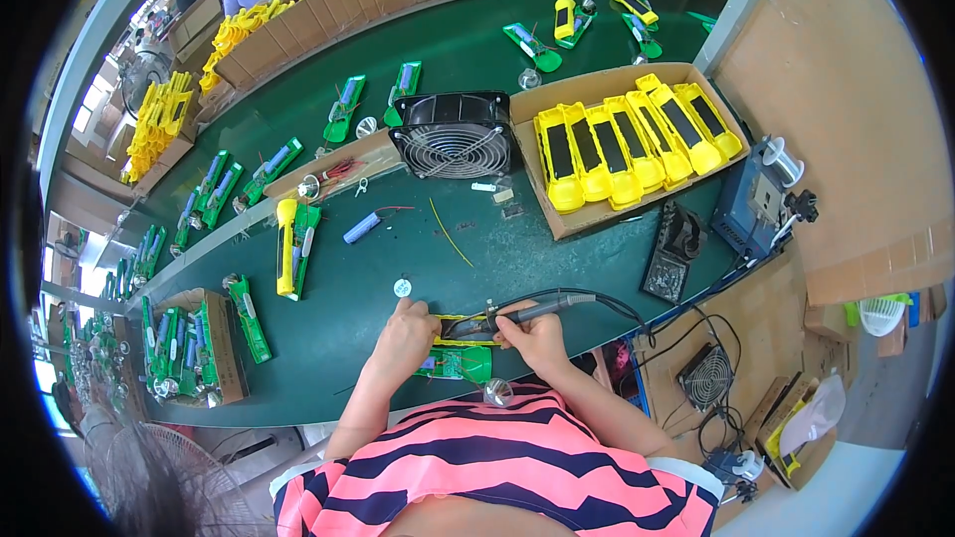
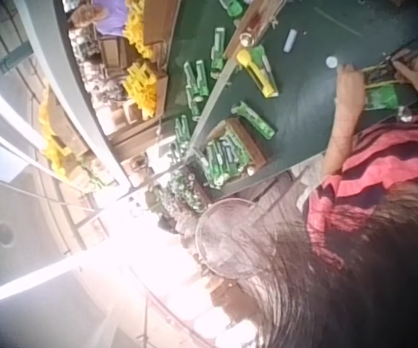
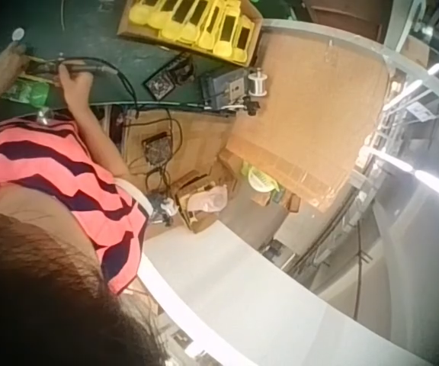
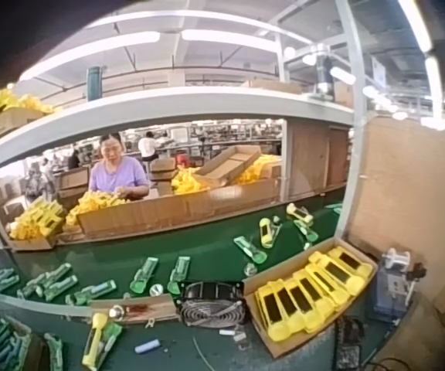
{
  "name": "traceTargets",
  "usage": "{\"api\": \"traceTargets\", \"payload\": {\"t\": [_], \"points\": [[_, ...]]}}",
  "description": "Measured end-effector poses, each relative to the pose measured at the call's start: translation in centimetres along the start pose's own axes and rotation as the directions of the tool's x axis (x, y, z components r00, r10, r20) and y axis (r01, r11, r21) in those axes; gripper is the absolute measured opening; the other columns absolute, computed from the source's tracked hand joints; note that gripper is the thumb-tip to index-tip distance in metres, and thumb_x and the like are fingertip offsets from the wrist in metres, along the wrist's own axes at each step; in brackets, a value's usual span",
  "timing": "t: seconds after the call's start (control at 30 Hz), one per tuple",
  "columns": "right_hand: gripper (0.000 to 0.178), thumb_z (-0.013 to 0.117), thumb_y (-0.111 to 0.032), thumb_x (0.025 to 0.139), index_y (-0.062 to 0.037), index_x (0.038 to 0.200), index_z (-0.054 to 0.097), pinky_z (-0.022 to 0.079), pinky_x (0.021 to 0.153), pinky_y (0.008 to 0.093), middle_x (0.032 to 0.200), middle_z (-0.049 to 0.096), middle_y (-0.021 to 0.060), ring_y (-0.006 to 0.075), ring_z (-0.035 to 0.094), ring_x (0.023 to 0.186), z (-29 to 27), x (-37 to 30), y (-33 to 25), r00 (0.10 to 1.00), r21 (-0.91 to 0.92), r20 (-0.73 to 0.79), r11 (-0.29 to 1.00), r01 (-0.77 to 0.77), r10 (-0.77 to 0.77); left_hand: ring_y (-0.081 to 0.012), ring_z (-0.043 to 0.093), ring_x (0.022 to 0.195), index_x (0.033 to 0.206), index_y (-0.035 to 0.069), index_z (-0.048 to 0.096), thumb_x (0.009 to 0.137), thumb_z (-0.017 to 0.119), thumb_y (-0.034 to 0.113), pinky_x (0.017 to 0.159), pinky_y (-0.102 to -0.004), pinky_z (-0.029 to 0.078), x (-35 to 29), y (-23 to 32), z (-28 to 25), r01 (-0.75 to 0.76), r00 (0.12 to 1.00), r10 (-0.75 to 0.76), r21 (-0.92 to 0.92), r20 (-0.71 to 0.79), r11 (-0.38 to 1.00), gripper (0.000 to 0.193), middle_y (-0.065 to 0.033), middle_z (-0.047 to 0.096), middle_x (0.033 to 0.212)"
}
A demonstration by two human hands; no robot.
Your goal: Soldering wires and components to circuit boards for flashlight assembly.
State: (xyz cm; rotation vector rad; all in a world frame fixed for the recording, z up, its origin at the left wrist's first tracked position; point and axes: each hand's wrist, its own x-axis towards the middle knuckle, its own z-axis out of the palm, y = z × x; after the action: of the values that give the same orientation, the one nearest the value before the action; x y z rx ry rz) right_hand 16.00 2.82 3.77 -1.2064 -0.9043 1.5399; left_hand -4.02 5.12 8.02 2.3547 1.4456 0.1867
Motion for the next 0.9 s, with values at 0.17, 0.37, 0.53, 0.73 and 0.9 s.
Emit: {"api": "traceTargets", "payload": {"t": [0.17,0.37,0.53,0.73,0.9], "points": [[0.011,0.057,-0.004,0.081,0.0037,0.089,0.054,0.047,0.051,0.0199,0.070,0.059,0.0084,0.0112,0.059,0.061,-0.4,-0.1,-0.3,0.999,-0.049,0.047,0.999,0.017,-0.015,-0.0289,0.050,0.080,0.068,-0.001,0.061,0.064,0.051,-0.002,0.067,-0.0355,0.048,0.1,0.1,-0.2,0.006,0.999,-0.006,0.014,0.032,1.000,0.011,-0.0146,0.053,0.077],[0.015,0.056,-0.003,0.081,0.0056,0.093,0.052,0.050,0.056,0.0235,0.073,0.060,0.0103,0.0146,0.061,0.062,-1.3,-1.0,-0.8,0.973,0.053,-0.030,0.972,0.230,-0.229,-0.0281,0.050,0.080,0.066,0.000,0.062,0.063,0.051,-0.002,0.068,-0.0350,0.047,0.1,0.2,-0.1,0.021,1.000,-0.020,-0.005,0.020,1.000,0.011,-0.0140,0.053,0.076],[0.020,0.054,-0.002,0.081,0.0055,0.099,0.049,0.051,0.059,0.0274,0.075,0.061,0.0120,0.0175,0.062,0.066,-2.5,-2.7,-0.8,0.892,-0.307,0.018,0.847,0.435,-0.452,-0.0276,0.051,0.079,0.066,0.001,0.061,0.063,0.051,-0.002,0.068,-0.0342,0.047,0.0,0.2,-0.2,0.009,1.000,-0.011,0.073,0.028,0.997,0.011,-0.0130,0.054,0.075],[0.043,0.067,-0.010,0.069,-0.0073,0.108,0.049,0.030,0.098,0.0465,0.104,0.057,0.0110,0.0282,0.050,0.105,-3.6,-2.8,-1.2,0.802,-0.675,0.237,0.501,0.542,-0.548,-0.0278,0.052,0.081,0.070,0.003,0.063,0.067,0.053,0.001,0.066,-0.0350,0.047,0.3,0.4,-0.1,0.021,1.000,-0.021,0.088,-0.001,0.996,0.011,-0.0122,0.054,0.075],[0.051,0.070,-0.011,0.064,-0.0094,0.112,0.052,0.023,0.103,0.0444,0.117,0.046,0.0073,0.0262,0.042,0.115,-4.1,-2.7,-1.7,0.872,-0.752,0.296,0.467,0.464,-0.389,-0.0270,0.051,0.080,0.069,0.004,0.063,0.067,0.053,0.001,0.068,-0.0337,0.046,0.2,0.7,-0.4,0.033,0.999,-0.035,0.106,0.019,0.994,0.010,-0.0116,0.054,0.074]]}}
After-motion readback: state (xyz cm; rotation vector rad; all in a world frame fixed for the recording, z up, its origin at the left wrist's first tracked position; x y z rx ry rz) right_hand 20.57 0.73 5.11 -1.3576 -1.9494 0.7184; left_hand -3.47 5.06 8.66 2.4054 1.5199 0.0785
